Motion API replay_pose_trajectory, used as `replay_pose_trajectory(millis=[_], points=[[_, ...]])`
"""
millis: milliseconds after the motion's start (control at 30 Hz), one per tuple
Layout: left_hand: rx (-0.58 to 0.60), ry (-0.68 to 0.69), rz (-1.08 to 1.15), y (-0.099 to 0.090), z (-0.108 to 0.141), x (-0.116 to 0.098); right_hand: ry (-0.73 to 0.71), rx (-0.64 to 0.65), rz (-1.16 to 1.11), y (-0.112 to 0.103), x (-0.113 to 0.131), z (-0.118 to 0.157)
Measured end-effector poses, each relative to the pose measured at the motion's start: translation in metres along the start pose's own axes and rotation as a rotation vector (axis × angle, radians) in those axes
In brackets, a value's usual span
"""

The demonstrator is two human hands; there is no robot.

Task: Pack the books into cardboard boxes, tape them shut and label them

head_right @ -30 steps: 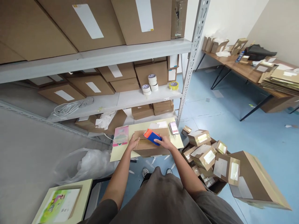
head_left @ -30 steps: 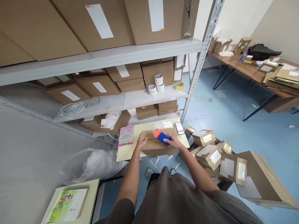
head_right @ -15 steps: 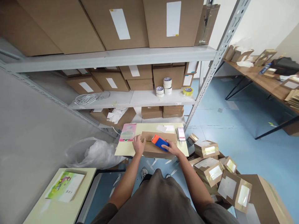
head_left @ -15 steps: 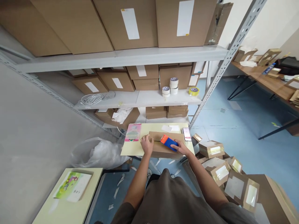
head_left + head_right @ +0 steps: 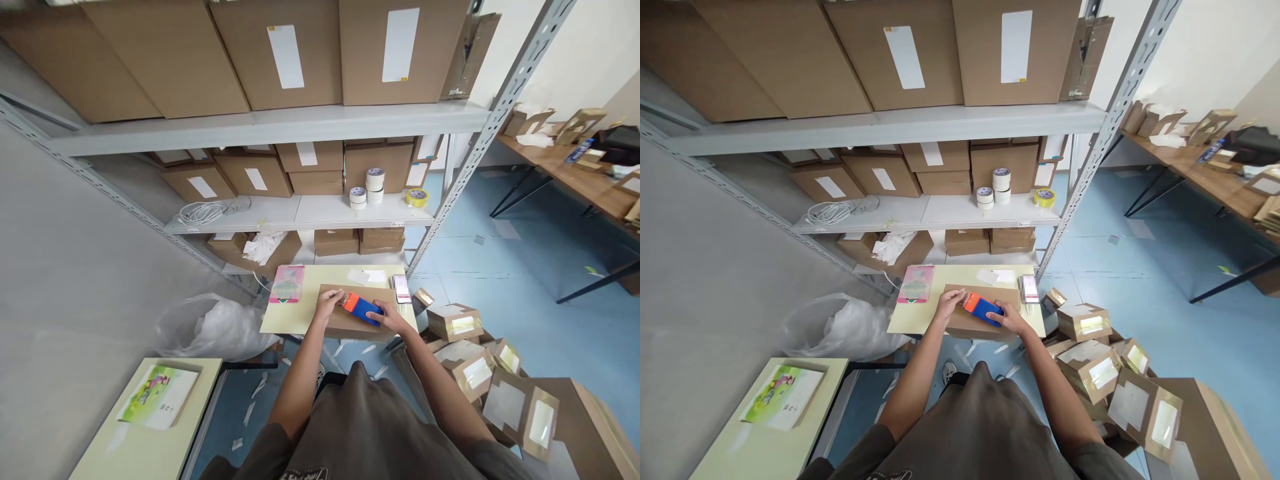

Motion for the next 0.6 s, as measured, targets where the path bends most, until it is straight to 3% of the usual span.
replay_pose_trajectory(millis=[100, 267, 433, 600], points=[[-0.135, 0.139, -0.077, -0.017, 0.007, -0.006, 0.021, -0.011, 0.063, -0.002, 0.005, -0.006], [-0.298, 0.22, -0.124, -0.049, 0.016, -0.01, -0.017, 0.027, 0.121, -0.003, 0.014, -0.018], [-0.432, 0.236, -0.115, -0.088, 0.024, -0.014, -0.05, 0.057, 0.169, 0.003, 0.014, -0.033], [-0.585, 0.167, -0.059, -0.121, 0.035, -0.002, -0.054, 0.109, 0.243, 0.015, 0.028, -0.054]])
Point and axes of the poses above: each hand's wrist, its own z-axis away from the middle knuckle, its own y-axis out of the palm, x = y × z, the point moved 8 cm from there along -z, towards the middle knuckle, and after that the axes turned 14 degrees about z, right-handed, at the moved point
